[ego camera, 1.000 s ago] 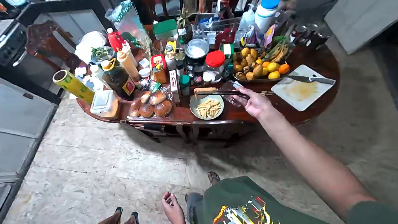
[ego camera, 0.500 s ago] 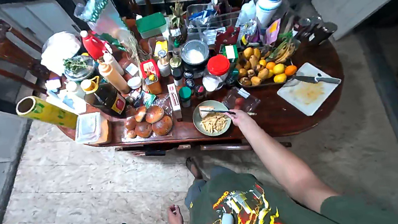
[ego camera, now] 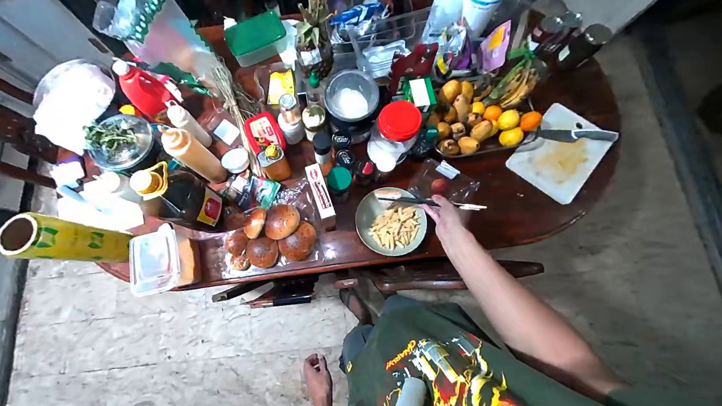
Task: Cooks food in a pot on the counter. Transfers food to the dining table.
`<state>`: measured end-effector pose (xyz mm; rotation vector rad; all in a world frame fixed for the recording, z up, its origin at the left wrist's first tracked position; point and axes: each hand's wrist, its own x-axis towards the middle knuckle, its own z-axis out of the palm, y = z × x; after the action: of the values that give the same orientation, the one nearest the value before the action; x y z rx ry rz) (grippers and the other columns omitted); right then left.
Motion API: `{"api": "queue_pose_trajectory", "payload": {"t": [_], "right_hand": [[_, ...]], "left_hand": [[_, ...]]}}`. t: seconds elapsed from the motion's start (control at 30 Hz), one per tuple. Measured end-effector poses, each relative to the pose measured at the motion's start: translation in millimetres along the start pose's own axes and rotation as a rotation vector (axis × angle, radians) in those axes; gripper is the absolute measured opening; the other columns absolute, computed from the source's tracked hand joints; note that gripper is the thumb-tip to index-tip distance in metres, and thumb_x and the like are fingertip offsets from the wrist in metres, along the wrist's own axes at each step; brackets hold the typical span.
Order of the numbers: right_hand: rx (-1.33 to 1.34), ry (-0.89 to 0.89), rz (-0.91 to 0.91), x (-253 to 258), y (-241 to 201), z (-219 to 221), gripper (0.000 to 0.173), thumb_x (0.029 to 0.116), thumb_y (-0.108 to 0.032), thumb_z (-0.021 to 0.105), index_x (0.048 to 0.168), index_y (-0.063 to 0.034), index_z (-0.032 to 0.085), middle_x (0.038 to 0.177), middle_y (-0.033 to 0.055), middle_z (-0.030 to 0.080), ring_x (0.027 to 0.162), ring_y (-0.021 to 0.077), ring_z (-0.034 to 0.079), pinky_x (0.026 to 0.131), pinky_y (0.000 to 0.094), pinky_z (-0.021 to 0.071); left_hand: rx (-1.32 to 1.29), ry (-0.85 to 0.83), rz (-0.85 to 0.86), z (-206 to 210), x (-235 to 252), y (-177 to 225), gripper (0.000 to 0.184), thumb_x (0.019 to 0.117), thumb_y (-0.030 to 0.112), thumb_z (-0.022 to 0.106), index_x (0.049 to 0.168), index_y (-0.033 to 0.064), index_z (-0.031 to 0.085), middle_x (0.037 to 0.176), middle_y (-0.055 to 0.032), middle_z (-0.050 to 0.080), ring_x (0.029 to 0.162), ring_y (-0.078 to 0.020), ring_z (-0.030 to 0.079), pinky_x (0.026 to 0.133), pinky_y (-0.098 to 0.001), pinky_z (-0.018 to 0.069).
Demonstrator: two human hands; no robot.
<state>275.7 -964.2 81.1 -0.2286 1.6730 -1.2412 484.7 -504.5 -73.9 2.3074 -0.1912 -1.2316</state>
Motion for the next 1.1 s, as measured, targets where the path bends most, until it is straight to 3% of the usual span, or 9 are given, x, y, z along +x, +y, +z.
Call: {"api": "queue_pose_trajectory", "payload": {"t": [0.1, 0.17, 0.27, 0.4, 0.47, 0.57, 0.7, 0.8, 1.1], "right_hand": [[-0.045, -0.03, -0.221, -23.0, 11.7, 1.8, 0.047, 0.095, -0.002, 0.071, 0.135, 0.0079, 0.049, 0.112, 0.0263, 0.066, 0.083, 0.0323, 0.075, 0.073, 0.0432, 0.0669], [-0.189, -0.105, -0.369, -33.5, 24.5, 0.4, 0.042, 0.0961, -0.009, 0.073, 0.13, 0.0076, 0.054, 0.111, 0.0221, 0.069, 0.087, 0.0285, 0.076, 0.079, 0.0424, 0.0676], [-0.472, -0.182, -0.579, -37.2, 44.3, -0.3, 0.025, 0.0984, -0.019, 0.071, 0.114, 0.0016, 0.073, 0.105, 0.0139, 0.076, 0.091, 0.02, 0.075, 0.087, 0.0396, 0.0641], [-0.677, -0.237, -0.81, -27.4, 69.9, -1.6, 0.019, 0.0985, -0.021, 0.069, 0.108, -0.0072, 0.08, 0.104, 0.0082, 0.078, 0.097, 0.0159, 0.074, 0.095, 0.039, 0.0589], [-0.659, -0.255, -0.802, -31.0, 75.7, 0.0, 0.018, 0.0986, -0.018, 0.069, 0.108, -0.0054, 0.079, 0.105, 0.0091, 0.078, 0.1, 0.0157, 0.073, 0.097, 0.037, 0.0579], [-0.659, -0.24, -0.764, -32.1, 81.3, 1.5, 0.018, 0.0984, -0.017, 0.069, 0.107, -0.005, 0.079, 0.101, 0.0088, 0.078, 0.092, 0.0145, 0.074, 0.091, 0.0354, 0.0598], [-0.747, -0.226, -0.708, -33.8, 77.6, 1.6, 0.02, 0.0985, -0.022, 0.069, 0.11, -0.0103, 0.08, 0.105, 0.0068, 0.078, 0.096, 0.0158, 0.073, 0.094, 0.0391, 0.0578], [-0.767, -0.265, -0.636, -34.5, 69.0, -0.7, 0.02, 0.0977, -0.025, 0.071, 0.112, -0.0137, 0.08, 0.108, 0.005, 0.078, 0.094, 0.0156, 0.074, 0.09, 0.0403, 0.0606], [-0.649, -0.334, -0.491, -61.3, 19.8, -21.4, 0.018, 0.0966, -0.018, 0.074, 0.108, -0.0047, 0.077, 0.103, 0.0096, 0.077, 0.087, 0.0172, 0.076, 0.083, 0.0373, 0.0659]], "left_hand": [[-0.001, -0.062, -0.022, 9.8, 5.8, 1.1, 0.041, 0.1057, 0.021, 0.057, 0.137, -0.0051, 0.053, 0.128, -0.0267, 0.063, 0.115, -0.0371, 0.065, 0.101, -0.0526, 0.0522], [-0.005, -0.112, -0.029, 14.2, 10.0, 0.1, 0.041, 0.1056, 0.021, 0.058, 0.137, -0.005, 0.053, 0.128, -0.0265, 0.063, 0.116, -0.037, 0.065, 0.102, -0.0527, 0.0517], [-0.022, -0.143, -0.044, 16.6, 14.1, 2.9, 0.04, 0.1057, 0.022, 0.058, 0.136, -0.0039, 0.055, 0.129, -0.0257, 0.063, 0.116, -0.036, 0.065, 0.102, -0.0525, 0.0513], [-0.044, -0.147, -0.034, 15.8, 19.4, 1.8, 0.039, 0.1061, 0.023, 0.057, 0.135, -0.0036, 0.056, 0.129, -0.0256, 0.064, 0.117, -0.0356, 0.065, 0.102, -0.0518, 0.051], [-0.052, -0.141, -0.033, 14.6, 21.4, -0.6, 0.039, 0.1061, 0.023, 0.057, 0.134, -0.0039, 0.056, 0.128, -0.0255, 0.064, 0.116, -0.0356, 0.065, 0.102, -0.052, 0.0509], [-0.047, -0.15, -0.045, 14.1, 22.5, -2.9, 0.038, 0.1065, 0.022, 0.056, 0.134, -0.0042, 0.056, 0.128, -0.026, 0.064, 0.116, -0.0363, 0.064, 0.102, -0.0528, 0.0505], [-0.042, -0.167, -0.049, 13.6, 22.1, -7.6, 0.039, 0.107, 0.025, 0.055, 0.134, -0.0034, 0.057, 0.127, -0.0257, 0.064, 0.115, -0.0359, 0.064, 0.102, -0.053, 0.0505], [-0.048, -0.168, -0.046, 15.5, 20.8, -10.0, 0.038, 0.1066, 0.024, 0.056, 0.132, -0.0037, 0.058, 0.125, -0.0252, 0.065, 0.114, -0.0354, 0.065, 0.101, -0.0526, 0.0509], [-0.037, -0.177, -0.043, 17.6, 24.0, -13.1, 0.037, 0.1061, 0.025, 0.057, 0.132, -0.0026, 0.059, 0.126, -0.0238, 0.066, 0.116, -0.0347, 0.065, 0.102, -0.0532, 0.0512]]}}
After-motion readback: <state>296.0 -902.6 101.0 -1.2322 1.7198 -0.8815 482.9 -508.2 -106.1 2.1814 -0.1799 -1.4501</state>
